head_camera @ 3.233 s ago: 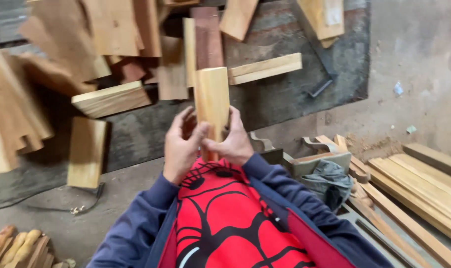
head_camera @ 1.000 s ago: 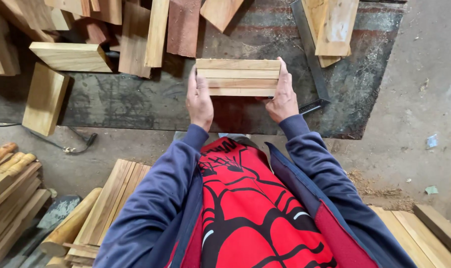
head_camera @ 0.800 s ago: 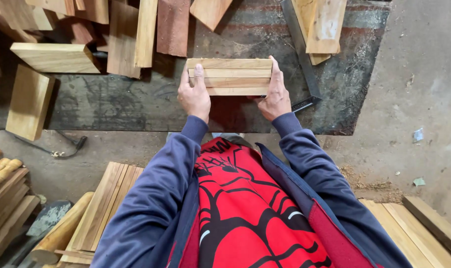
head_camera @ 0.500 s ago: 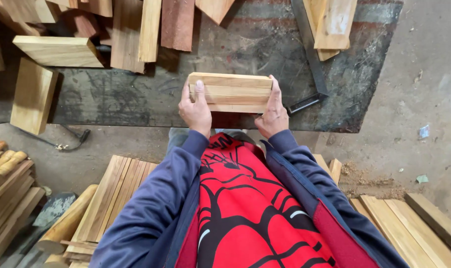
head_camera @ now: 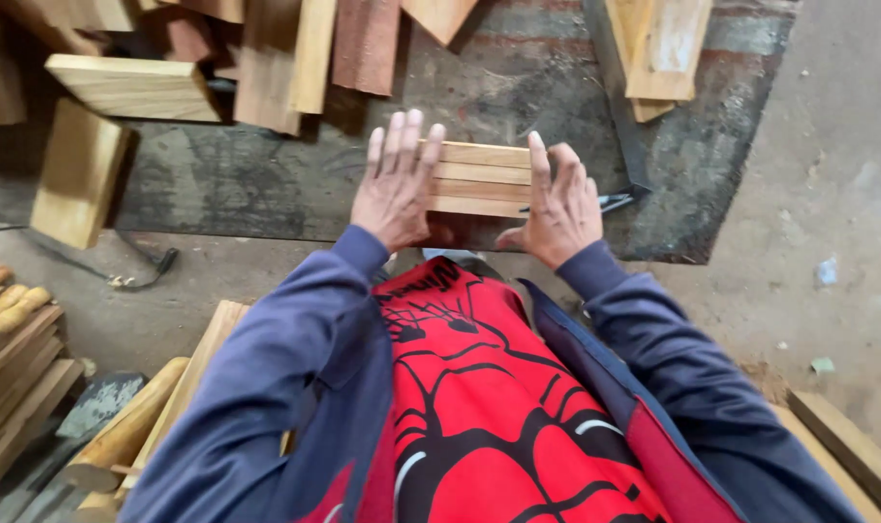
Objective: The person stacks several small wooden planks on a workbench to form a rectangular block. They then use a metal ruler to measure the width of the stacked planks and mark a line on the wood with a pen.
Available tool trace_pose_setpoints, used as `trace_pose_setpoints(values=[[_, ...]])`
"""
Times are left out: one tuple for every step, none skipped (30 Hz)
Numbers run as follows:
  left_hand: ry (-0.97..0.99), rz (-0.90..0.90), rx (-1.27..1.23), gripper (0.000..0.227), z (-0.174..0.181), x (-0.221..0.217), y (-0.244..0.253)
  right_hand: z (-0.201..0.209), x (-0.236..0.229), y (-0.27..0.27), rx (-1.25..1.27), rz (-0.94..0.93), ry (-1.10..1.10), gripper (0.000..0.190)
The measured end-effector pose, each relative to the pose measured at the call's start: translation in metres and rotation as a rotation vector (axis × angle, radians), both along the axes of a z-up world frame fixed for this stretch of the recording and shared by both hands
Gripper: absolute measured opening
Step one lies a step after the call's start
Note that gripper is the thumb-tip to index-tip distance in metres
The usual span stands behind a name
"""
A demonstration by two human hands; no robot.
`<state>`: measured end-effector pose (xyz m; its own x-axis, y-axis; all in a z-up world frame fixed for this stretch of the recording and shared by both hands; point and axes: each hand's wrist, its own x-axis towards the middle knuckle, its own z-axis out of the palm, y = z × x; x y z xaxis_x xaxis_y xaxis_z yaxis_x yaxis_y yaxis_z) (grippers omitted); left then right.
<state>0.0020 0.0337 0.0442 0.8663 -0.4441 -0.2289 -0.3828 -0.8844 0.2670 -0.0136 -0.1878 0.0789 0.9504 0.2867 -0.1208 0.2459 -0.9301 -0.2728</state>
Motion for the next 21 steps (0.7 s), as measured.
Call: trace_pose_setpoints(values=[[-0.012, 0.035, 0.032, 0.127, -0.028, -0.001, -0.004, -0.019, 0.001, -0.009, 0.032, 0.035, -0.012, 0.142], [-0.215, -0.022, -0.039, 0.096, -0.055, 0.000, -0.004, -0.037, 0.004, -0.015, -0.094, 0.095, -0.063, 0.131], [-0.426, -0.074, -0.091, 0.067, -0.083, 0.003, 0.003, -0.059, 0.012, -0.015, -0.209, 0.165, -0.129, 0.121], [-0.445, -0.033, -0.040, 0.067, -0.078, -0.002, 0.008, -0.062, 0.010, -0.011, -0.167, 0.212, -0.157, 0.121], [-0.505, -0.023, -0.103, 0.062, -0.076, -0.001, 0.006, -0.064, 0.009, -0.013, -0.132, 0.181, -0.097, 0.111], [-0.567, -0.016, -0.166, 0.057, -0.076, 0.002, 0.004, -0.068, 0.010, -0.015, -0.099, 0.153, -0.035, 0.101], [-0.571, 0.013, -0.145, 0.057, -0.068, -0.002, 0.005, -0.059, 0.010, -0.011, -0.086, 0.186, -0.038, 0.101], [-0.613, 0.026, -0.156, 0.051, -0.061, -0.004, 0.005, -0.052, 0.011, -0.009, -0.073, 0.162, 0.014, 0.100], [-0.658, 0.017, -0.179, 0.045, -0.056, -0.001, 0.002, -0.044, 0.011, -0.008, -0.066, 0.116, 0.063, 0.099], [-0.664, 0.025, -0.170, 0.045, -0.045, -0.003, 0.005, -0.042, 0.010, -0.006, -0.061, 0.127, 0.057, 0.099], [-0.676, 0.024, -0.160, 0.043, -0.034, -0.005, 0.007, -0.037, 0.007, -0.006, -0.073, 0.103, 0.080, 0.098], [-0.688, 0.023, -0.149, 0.041, -0.023, -0.008, 0.008, -0.034, 0.004, -0.006, -0.085, 0.080, 0.104, 0.097], [-0.687, 0.035, -0.161, 0.041, -0.033, -0.013, 0.009, -0.042, 0.003, -0.005, -0.100, 0.086, 0.106, 0.097], [-0.666, 0.044, -0.163, 0.042, -0.042, -0.018, 0.009, -0.050, 0.001, -0.005, -0.117, 0.114, 0.125, 0.095], [-0.662, 0.024, -0.175, 0.042, -0.051, -0.013, 0.011, -0.058, 0.003, -0.003, -0.132, 0.114, 0.127, 0.093], [-0.677, 0.007, -0.197, 0.042, -0.052, -0.008, 0.012, -0.060, 0.008, -0.002, -0.147, 0.090, 0.112, 0.093], [-0.651, 0.015, -0.224, 0.043, -0.051, -0.011, 0.011, -0.058, 0.005, -0.002, -0.137, 0.093, 0.124, 0.095], [-0.624, 0.021, -0.251, 0.043, -0.050, -0.014, 0.011, -0.057, 0.001, -0.003, -0.127, 0.096, 0.135, 0.097], [-0.630, 0.004, -0.276, 0.043, -0.047, -0.012, 0.011, -0.056, 0.002, -0.002, -0.144, 0.072, 0.129, 0.097], [-0.609, 0.022, -0.266, 0.046, -0.044, -0.012, 0.012, -0.056, 0.002, -0.001, -0.162, 0.080, 0.094, 0.098], [-0.578, 0.043, -0.253, 0.049, -0.040, -0.016, 0.014, -0.055, -0.001, 0.002, -0.180, 0.092, 0.070, 0.099]])
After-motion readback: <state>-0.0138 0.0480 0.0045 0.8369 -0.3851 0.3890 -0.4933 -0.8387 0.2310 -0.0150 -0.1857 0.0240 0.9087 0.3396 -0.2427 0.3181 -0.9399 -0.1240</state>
